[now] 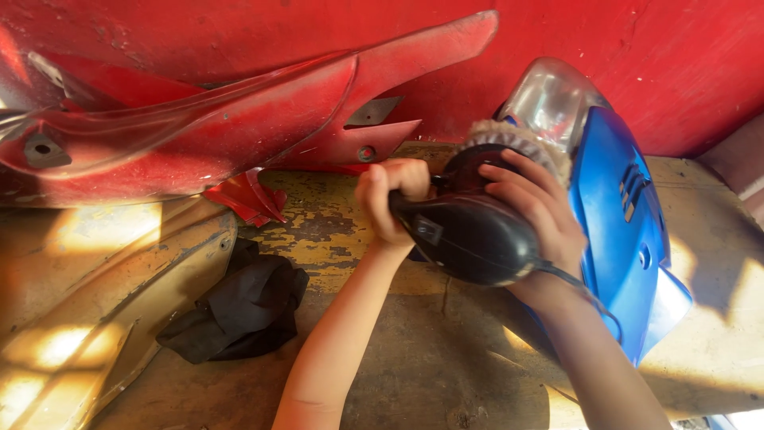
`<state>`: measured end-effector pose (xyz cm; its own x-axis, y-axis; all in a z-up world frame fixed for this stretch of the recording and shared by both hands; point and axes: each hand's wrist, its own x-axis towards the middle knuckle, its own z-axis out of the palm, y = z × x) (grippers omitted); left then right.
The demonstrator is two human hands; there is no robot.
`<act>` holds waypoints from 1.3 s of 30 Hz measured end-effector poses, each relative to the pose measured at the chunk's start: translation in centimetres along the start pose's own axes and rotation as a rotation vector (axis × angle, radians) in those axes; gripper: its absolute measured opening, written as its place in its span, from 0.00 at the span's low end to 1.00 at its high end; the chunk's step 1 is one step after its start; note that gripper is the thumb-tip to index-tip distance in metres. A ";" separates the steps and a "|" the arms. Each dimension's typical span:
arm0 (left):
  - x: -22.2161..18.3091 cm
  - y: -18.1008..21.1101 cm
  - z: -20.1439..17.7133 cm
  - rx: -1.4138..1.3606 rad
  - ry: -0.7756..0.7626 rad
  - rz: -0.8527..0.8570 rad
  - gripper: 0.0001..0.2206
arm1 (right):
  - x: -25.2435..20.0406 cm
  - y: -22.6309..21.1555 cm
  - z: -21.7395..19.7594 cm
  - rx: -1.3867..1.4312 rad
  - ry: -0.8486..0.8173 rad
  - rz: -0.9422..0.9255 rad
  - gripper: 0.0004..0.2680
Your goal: The person uses a power buffer with a wool pad to polish a blue motorcycle fairing. They move the tool across the surface, focusing on different areas to smooth the finish. A red motorcycle part is visible nearby on the table.
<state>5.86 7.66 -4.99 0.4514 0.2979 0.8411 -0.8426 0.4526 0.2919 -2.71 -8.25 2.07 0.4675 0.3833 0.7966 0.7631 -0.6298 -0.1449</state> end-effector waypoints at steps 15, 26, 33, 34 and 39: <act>-0.5 2.0 2.9 0.140 -0.142 0.080 0.26 | -3.0 -0.1 -2.0 0.072 0.071 0.081 0.17; -0.7 4.1 5.1 0.163 -0.339 0.000 0.26 | -5.4 -0.3 -4.0 0.092 0.120 0.151 0.16; -1.2 3.4 6.2 0.188 -0.317 0.018 0.25 | -6.9 0.3 -4.4 0.095 0.207 0.150 0.14; -1.8 3.1 6.1 0.162 -0.332 0.010 0.25 | -7.4 0.3 -4.5 0.101 0.203 0.159 0.14; -1.5 4.0 8.0 0.224 -0.458 0.004 0.25 | -9.2 1.9 -4.9 0.162 0.262 0.223 0.12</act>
<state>-0.58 2.31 -1.46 0.3151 -0.1224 0.9411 -0.9091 0.2457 0.3364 -7.73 -16.27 -2.63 0.5159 0.0500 0.8552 0.7262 -0.5550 -0.4056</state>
